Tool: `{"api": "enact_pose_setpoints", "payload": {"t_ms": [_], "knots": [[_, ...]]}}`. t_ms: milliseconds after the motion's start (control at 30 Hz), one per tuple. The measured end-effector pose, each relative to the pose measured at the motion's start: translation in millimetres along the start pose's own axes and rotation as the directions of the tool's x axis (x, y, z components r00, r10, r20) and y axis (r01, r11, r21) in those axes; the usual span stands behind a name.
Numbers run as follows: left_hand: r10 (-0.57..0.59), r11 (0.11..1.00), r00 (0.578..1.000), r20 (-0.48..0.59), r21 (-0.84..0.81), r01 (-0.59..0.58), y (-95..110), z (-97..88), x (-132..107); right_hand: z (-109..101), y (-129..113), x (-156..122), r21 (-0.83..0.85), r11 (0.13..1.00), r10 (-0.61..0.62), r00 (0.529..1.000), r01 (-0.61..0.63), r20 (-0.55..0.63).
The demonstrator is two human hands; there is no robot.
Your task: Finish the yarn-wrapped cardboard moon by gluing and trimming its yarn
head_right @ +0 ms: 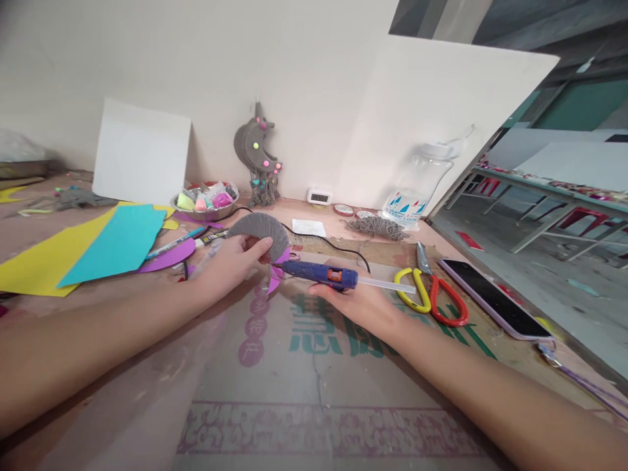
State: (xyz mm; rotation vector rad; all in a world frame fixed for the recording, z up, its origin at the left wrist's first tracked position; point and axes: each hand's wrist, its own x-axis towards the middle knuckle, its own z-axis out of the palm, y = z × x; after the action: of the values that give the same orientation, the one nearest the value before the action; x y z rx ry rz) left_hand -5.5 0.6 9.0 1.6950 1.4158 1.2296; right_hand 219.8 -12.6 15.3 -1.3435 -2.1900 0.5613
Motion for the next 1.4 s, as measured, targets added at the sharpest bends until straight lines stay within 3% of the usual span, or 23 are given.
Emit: {"api": "enact_pose_setpoints", "payload": {"t_ms": [467, 1100, 1400], "knots": [[0.001, 1.0, 1.0, 0.005, 0.02, -0.001, 1.3, -1.0, -0.6, 3.9, 3.8, 0.1, 0.033, 0.997, 0.07, 0.997, -0.069, -0.032], [0.01, 1.0, 1.0, 0.0, 0.001, -0.01, -3.4, 0.8, 2.0, 4.9, 1.3, 2.0, 0.095, 0.995, 0.012, 1.0, -0.01, -0.023], [0.015, 0.998, 0.999, 0.032, -0.061, -0.013, -4.6, -0.1, 1.1, 4.1, 6.2, 0.9, -0.041, 0.999, 0.006, 0.996, -0.009, -0.085]]}}
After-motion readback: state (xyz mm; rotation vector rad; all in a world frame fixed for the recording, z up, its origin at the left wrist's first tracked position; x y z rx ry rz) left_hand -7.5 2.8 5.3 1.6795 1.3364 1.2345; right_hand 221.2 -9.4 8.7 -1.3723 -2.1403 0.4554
